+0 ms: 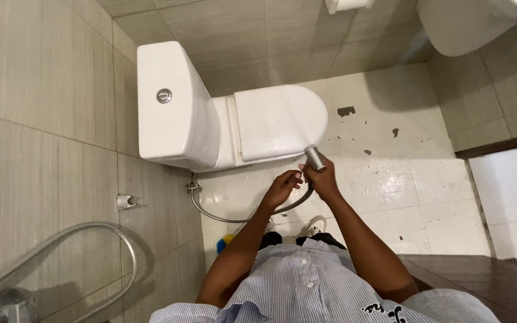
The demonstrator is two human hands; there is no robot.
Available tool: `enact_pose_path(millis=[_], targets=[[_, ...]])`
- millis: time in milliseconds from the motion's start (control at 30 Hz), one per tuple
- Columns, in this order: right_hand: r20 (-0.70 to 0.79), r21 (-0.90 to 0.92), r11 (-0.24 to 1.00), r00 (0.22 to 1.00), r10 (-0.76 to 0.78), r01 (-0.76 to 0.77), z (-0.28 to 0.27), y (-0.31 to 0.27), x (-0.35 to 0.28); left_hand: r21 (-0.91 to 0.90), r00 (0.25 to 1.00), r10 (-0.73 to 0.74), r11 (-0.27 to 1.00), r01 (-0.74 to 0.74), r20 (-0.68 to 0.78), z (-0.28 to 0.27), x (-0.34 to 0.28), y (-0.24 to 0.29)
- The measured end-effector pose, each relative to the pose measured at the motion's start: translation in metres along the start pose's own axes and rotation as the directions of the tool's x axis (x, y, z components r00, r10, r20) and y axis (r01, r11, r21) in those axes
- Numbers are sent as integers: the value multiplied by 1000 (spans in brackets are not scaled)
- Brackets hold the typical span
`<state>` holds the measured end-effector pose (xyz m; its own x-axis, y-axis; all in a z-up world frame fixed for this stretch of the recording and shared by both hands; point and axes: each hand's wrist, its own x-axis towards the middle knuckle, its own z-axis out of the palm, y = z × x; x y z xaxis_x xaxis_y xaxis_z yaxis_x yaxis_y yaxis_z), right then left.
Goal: The person uses a handheld bidet sprayer to rinse the toilet bowl, seat, and surrounding floor area. They direct the water stream around the interior of the bowl and over the closed lid, then spray the floor near the base of the toilet before placing the sprayer back in its wall holder.
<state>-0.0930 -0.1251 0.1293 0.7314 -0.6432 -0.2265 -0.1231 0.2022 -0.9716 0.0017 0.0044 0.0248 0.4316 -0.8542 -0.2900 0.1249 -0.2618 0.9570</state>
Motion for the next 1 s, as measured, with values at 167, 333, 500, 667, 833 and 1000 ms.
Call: enact_pose_path(millis=[167,333,500,667,833,1000], targets=[[-69,107,993,997,-39,46,11,6,3,-33,1000,23,999,-23,4,-9,0,5],[25,-47,998,999,-27,28,16,-4,11,-70,999,-38,997,38,-11,-22,7,-10],[-43,63,994,996,-83,86,21,7,19,-69,999,12,998,-15,-46,-29,2,-8],[0,22,995,995,-96,96,7,4,28,-100,984,103,988,-118,-144,-18,24,-40],[-39,134,982,991,-128,133,-38,0,48,-67,974,45,996,-62,-222,23,32,0],[234,4,995,967,-102,104,-71,6,55,-136,957,-47,991,8,-286,73,50,8]])
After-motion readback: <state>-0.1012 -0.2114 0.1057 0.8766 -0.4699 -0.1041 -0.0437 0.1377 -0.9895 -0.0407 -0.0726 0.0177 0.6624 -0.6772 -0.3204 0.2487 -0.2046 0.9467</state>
